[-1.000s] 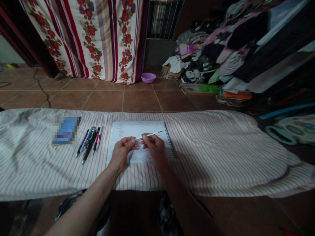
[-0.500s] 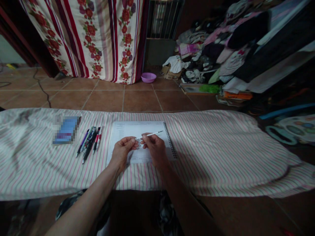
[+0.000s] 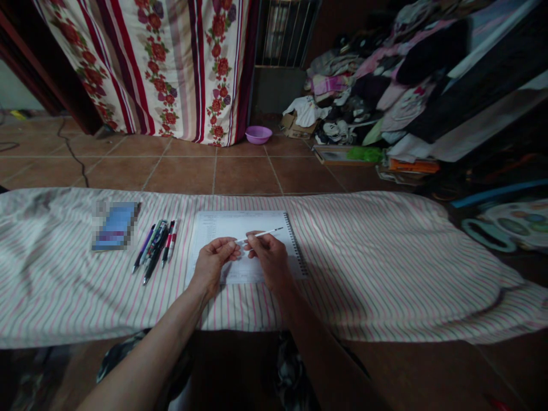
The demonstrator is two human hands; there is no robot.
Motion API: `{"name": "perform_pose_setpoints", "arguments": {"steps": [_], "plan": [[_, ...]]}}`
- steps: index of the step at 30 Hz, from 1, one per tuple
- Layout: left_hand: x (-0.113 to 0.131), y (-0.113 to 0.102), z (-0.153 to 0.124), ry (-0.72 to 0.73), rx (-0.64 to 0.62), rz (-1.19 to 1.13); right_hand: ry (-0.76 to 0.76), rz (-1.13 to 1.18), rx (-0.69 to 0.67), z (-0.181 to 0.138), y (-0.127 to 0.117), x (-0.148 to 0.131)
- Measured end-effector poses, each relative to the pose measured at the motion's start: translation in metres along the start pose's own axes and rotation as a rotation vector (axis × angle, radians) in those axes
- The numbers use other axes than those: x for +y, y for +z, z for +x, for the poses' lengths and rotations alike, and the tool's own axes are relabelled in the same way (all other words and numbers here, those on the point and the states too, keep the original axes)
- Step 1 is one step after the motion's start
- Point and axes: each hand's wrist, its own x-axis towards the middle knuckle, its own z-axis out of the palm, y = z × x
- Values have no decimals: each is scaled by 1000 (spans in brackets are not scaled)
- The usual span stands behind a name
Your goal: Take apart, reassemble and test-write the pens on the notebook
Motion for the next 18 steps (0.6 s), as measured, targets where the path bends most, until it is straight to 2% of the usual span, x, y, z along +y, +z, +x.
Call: {"name": "perform_pose_setpoints", "arguments": {"steps": [18], "plan": [[1,0,0,14,-3,7,-4,27,-19,1,0,2]]}}
